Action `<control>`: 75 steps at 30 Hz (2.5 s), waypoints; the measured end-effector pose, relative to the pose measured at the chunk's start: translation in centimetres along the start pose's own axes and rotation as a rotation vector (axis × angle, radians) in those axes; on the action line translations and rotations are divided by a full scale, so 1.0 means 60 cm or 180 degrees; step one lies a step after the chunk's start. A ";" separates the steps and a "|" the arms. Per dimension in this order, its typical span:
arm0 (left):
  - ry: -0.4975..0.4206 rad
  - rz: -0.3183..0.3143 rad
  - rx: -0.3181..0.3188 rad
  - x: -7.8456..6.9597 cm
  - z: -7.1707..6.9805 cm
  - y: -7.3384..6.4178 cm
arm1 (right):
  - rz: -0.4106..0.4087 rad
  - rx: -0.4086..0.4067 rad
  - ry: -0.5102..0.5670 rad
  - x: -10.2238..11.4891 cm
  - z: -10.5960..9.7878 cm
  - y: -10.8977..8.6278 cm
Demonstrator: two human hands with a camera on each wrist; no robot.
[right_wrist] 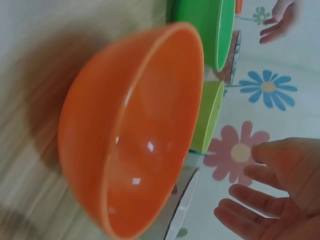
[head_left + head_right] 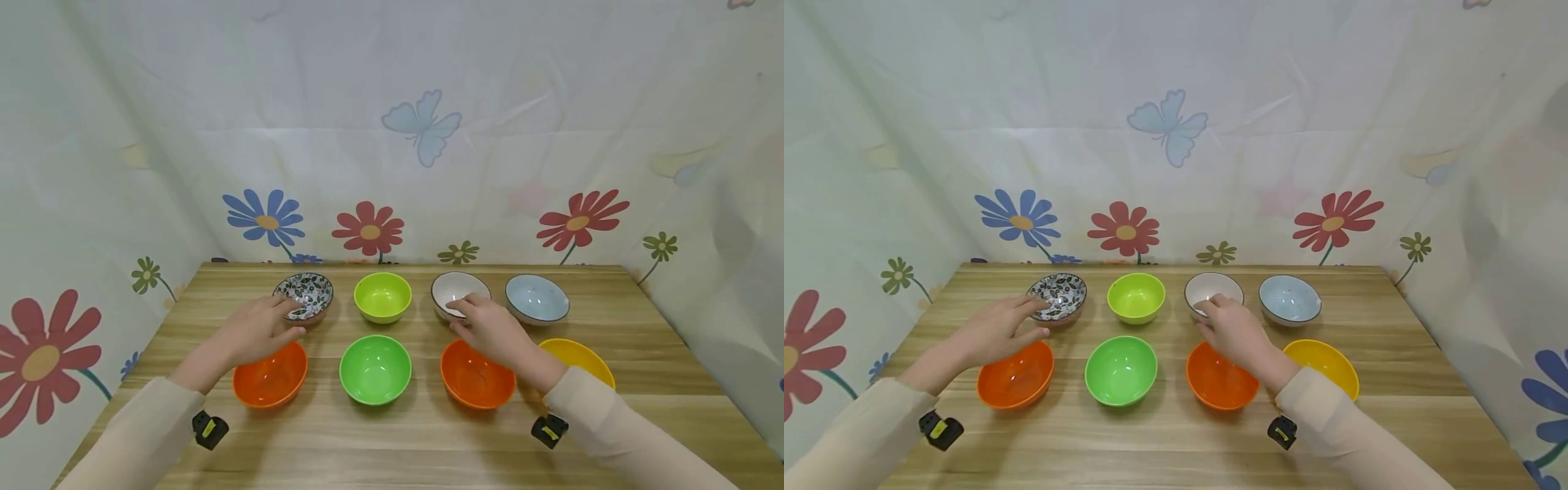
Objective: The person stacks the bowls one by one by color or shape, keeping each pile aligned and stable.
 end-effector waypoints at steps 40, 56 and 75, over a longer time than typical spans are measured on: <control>-0.0285 -0.0411 0.0231 0.072 0.047 -0.037 | 0.0614 0.0224 0.0823 0.100 0.080 0.004; -0.0321 -0.0293 0.0062 0.077 0.057 -0.034 | 0.0782 0.0412 0.0947 0.096 0.104 0.005; -0.0342 -0.0458 0.0081 0.085 0.062 -0.032 | 0.0840 0.0307 0.0814 0.102 0.108 0.002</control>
Point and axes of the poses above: each hand's wrist, its own y-axis towards the middle knuckle, its own z-axis out of the palm, x = y × z, the point moved 6 cm from there along y, towards the middle knuckle, and after that the axes turned 7 degrees about -x, right-handed, at the moved point
